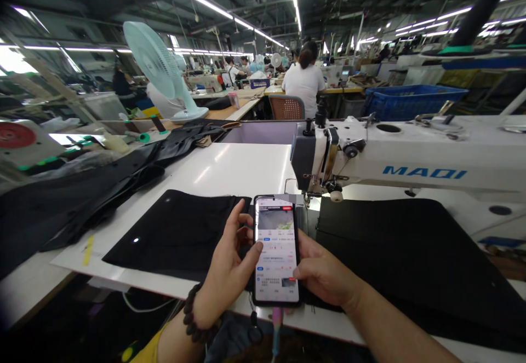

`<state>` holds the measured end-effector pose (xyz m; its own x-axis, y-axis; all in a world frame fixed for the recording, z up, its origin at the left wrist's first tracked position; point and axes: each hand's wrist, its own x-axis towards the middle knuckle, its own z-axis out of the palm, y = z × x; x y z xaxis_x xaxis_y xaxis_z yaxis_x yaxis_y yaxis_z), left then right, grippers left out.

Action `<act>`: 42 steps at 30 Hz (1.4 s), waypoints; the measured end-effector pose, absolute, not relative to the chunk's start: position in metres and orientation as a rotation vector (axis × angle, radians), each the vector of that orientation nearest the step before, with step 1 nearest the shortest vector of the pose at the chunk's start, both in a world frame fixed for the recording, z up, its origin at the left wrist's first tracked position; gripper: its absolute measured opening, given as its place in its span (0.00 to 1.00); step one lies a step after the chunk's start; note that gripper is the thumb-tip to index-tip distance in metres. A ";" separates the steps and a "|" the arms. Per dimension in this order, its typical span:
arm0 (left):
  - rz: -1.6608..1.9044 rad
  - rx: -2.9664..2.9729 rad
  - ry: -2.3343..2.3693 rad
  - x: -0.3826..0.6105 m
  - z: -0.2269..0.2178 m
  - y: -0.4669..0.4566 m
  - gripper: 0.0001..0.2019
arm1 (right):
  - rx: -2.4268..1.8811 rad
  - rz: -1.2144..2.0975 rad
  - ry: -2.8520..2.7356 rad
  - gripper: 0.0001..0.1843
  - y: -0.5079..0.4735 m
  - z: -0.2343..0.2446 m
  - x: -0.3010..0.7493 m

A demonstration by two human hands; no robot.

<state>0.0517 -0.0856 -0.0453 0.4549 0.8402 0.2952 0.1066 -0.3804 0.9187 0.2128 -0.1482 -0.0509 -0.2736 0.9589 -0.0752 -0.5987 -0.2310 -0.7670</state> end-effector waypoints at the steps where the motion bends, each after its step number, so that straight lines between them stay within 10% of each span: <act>1: 1.007 1.792 0.809 0.052 -0.045 -0.086 0.32 | -0.675 1.746 -0.758 0.37 -0.148 -0.051 0.213; 42: 1.037 1.727 0.842 0.052 -0.035 -0.075 0.33 | -0.716 1.737 -0.799 0.36 -0.149 -0.050 0.212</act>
<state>0.0520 -0.0747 -0.0346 0.4100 0.8693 0.2762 0.0920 -0.3406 0.9357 0.2120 -0.1493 -0.0500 -0.2748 0.9577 -0.0849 -0.5585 -0.2309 -0.7967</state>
